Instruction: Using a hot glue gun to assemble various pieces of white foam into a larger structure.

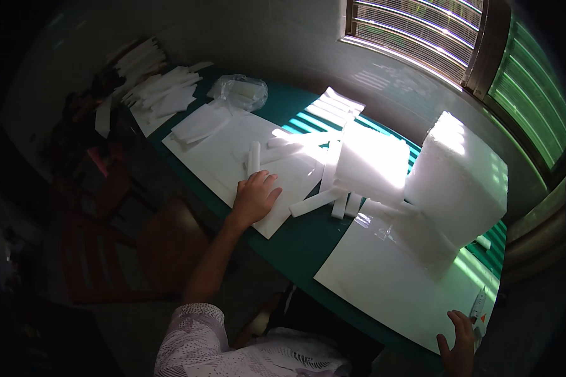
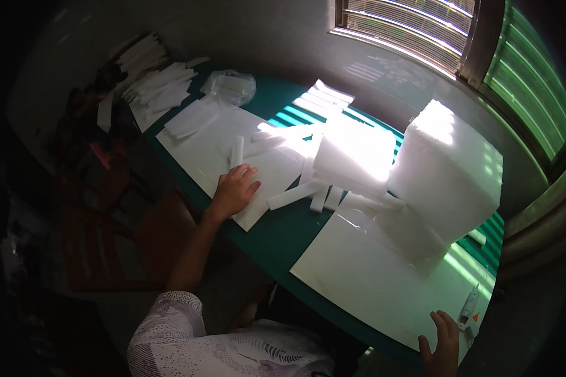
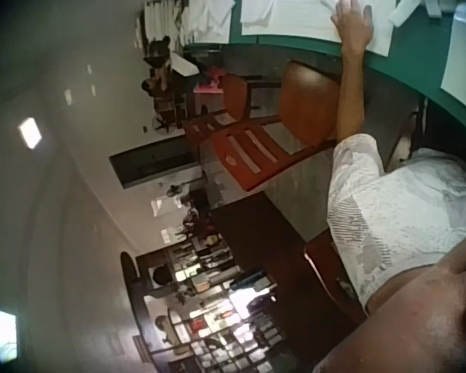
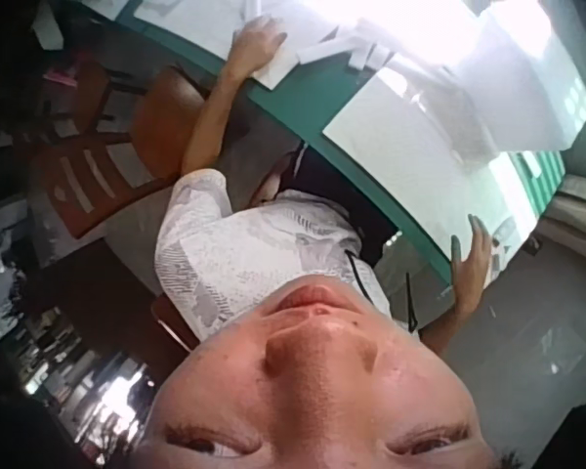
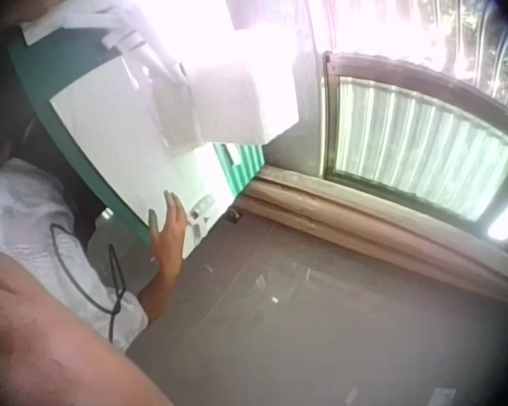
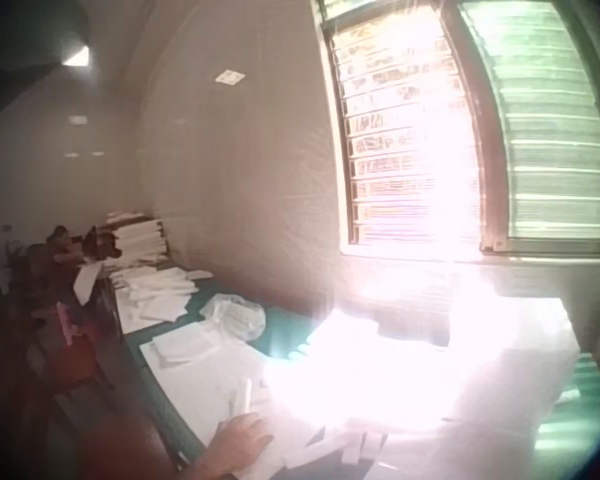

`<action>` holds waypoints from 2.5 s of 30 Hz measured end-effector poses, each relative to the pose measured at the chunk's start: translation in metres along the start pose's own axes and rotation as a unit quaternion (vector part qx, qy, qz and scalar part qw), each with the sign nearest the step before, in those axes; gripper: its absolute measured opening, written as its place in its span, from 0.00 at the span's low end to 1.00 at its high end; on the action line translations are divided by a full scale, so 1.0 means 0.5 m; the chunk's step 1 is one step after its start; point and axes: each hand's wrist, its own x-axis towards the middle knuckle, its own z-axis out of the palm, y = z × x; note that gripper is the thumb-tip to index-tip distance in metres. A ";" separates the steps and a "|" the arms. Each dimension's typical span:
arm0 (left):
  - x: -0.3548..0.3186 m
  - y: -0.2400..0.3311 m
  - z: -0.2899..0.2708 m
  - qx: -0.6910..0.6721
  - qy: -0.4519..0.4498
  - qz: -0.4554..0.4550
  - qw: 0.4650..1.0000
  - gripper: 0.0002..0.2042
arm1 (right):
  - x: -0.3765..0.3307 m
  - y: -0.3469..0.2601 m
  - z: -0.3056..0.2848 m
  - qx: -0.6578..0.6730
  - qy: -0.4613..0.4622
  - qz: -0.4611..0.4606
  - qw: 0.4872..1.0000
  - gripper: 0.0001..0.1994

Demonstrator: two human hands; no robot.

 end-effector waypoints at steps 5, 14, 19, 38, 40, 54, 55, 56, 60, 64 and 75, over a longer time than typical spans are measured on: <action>0.019 -0.009 0.008 0.008 -0.014 -0.001 1.000 0.17 | -0.012 -0.027 0.023 0.018 0.010 0.027 0.999 0.26; 0.184 0.128 -0.010 -0.326 -0.099 0.043 0.939 0.24 | 0.059 -0.078 0.044 0.063 0.033 0.047 0.996 0.25; 0.246 0.172 0.025 -0.352 -0.199 -0.090 0.910 0.25 | 0.170 -0.107 0.051 0.024 0.043 -0.059 0.997 0.23; 0.252 0.123 0.111 -0.691 -0.172 -0.151 0.685 0.20 | 0.635 -0.336 0.172 -0.146 0.115 -0.211 0.960 0.38; 0.252 0.119 0.112 -0.733 -0.166 -0.160 0.640 0.20 | 0.635 -0.346 0.168 -0.162 0.136 -0.225 0.951 0.42; 0.250 0.117 0.113 -0.791 -0.220 -0.118 0.558 0.22 | 0.633 -0.327 0.197 -0.234 0.220 -0.256 0.912 0.42; 0.249 0.120 0.111 -0.791 -0.223 -0.118 0.558 0.22 | 0.634 -0.323 0.200 -0.232 0.226 -0.261 0.909 0.41; 0.247 0.122 0.109 -0.787 -0.213 -0.116 0.567 0.22 | 0.634 -0.319 0.201 -0.231 0.232 -0.265 0.907 0.41; 0.248 0.123 0.102 -0.770 -0.185 -0.113 0.600 0.21 | 0.630 -0.319 0.206 -0.224 0.228 -0.259 0.911 0.41; 0.249 0.119 0.100 -0.767 -0.176 -0.106 0.608 0.21 | 0.622 -0.323 0.206 -0.221 0.228 -0.253 0.914 0.42; 0.246 0.132 0.095 -0.765 -0.161 -0.095 0.617 0.23 | 0.620 -0.310 0.195 -0.197 0.238 -0.266 0.913 0.43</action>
